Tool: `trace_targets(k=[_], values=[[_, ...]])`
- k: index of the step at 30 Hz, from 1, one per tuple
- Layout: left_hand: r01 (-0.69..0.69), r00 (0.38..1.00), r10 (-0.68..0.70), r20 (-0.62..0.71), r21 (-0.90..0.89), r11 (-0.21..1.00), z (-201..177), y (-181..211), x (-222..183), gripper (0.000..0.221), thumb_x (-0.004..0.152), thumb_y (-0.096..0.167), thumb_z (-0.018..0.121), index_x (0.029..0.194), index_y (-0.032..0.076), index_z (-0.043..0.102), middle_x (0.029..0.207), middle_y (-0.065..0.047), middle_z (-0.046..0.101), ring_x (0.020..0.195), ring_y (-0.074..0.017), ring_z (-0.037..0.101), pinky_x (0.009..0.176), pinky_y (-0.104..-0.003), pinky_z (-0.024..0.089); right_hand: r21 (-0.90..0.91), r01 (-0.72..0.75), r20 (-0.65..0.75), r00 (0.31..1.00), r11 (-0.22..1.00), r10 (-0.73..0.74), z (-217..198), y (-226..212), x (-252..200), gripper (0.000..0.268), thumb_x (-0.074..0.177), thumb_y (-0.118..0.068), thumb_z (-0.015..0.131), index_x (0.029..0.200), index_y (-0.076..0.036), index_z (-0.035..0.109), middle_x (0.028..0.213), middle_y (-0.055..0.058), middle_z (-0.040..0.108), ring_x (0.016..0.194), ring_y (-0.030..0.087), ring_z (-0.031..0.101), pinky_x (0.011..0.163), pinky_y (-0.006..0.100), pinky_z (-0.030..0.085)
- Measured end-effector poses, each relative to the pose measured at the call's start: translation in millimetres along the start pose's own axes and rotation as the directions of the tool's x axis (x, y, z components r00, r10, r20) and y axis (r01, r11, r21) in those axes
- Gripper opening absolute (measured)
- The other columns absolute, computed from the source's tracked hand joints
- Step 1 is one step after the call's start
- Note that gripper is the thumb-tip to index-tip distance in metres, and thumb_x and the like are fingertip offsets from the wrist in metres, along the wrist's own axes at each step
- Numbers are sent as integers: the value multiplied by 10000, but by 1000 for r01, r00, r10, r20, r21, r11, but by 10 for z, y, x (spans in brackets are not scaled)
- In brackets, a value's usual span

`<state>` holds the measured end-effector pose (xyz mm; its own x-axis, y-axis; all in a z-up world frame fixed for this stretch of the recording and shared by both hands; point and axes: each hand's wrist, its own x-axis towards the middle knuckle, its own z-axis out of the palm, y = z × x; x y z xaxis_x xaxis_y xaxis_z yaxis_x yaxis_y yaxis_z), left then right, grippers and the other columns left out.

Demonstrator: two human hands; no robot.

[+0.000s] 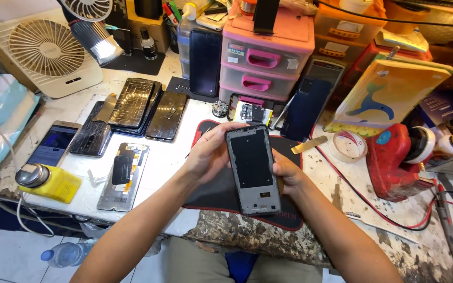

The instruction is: Scraping adhesive residue from a mobile phone frame to prepare it for repair or reassembly.

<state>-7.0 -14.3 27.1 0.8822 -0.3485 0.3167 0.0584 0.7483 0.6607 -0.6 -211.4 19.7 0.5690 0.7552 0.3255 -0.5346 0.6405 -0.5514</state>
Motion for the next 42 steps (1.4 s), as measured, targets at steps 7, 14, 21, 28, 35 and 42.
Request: trace_targets(k=[7, 14, 21, 28, 35, 42], values=[[48, 999, -46, 18, -157, 986, -214, -47, -42, 422, 1079, 371, 464, 1305, 51, 621, 1098, -196, 739, 1004, -278, 751, 877, -430, 618, 96, 14, -53, 999, 995, -9, 26, 104, 78, 317, 925, -131, 678, 1158, 50, 561, 998, 311, 722, 883, 375, 763, 690, 475, 645], [-30, 1000, 30, -10, -17, 999, -234, -71, -34, 618, 1027, 368, 572, 1530, 55, 399, 1399, -134, 597, 1242, -215, 624, 1053, -376, 507, -159, 83, -465, 873, 984, -149, 211, 149, 111, 165, 952, -107, 657, 1033, 12, 577, 821, 193, 720, 761, 302, 776, 630, 392, 643], [66, 996, -75, -57, -146, 987, 56, 3, -68, 491, 1057, 460, 467, 1435, 147, 458, 1336, -262, 639, 1175, -334, 686, 943, -457, 599, -527, -109, -623, 724, 843, -296, 380, 307, 223, 146, 922, -151, 760, 839, -57, 686, 685, -4, 643, 655, 100, 681, 617, 216, 549], [111, 986, -134, -103, -201, 973, -16, 19, -77, 516, 1043, 498, 470, 1315, 100, 653, 1189, -264, 714, 1000, -318, 756, 803, -415, 647, -652, -280, -654, 678, 705, -336, 465, 292, 286, 274, 914, -185, 771, 698, -33, 700, 537, 74, 641, 498, 119, 640, 510, 224, 493], [183, 948, -264, -180, -373, 910, -122, 77, -62, 545, 1024, 482, 492, 1227, 20, 699, 1218, -319, 691, 1127, -407, 699, 1024, -522, 551, -989, -109, -148, 684, 101, -714, 636, -344, 357, 210, 931, -75, 641, 730, -84, 698, 694, 72, 701, 715, 121, 658, 748, 236, 485], [315, 843, -456, -285, -426, 848, 65, 2, -61, 448, 994, 398, 611, 1149, -10, 712, 1139, -325, 711, 974, -402, 741, 879, -534, 604, -912, 409, 340, 691, -44, -638, 865, -535, 1080, 273, 1009, -127, 583, 772, -15, 656, 529, 36, 507, 430, 102, 449, 455, 215, 403]])
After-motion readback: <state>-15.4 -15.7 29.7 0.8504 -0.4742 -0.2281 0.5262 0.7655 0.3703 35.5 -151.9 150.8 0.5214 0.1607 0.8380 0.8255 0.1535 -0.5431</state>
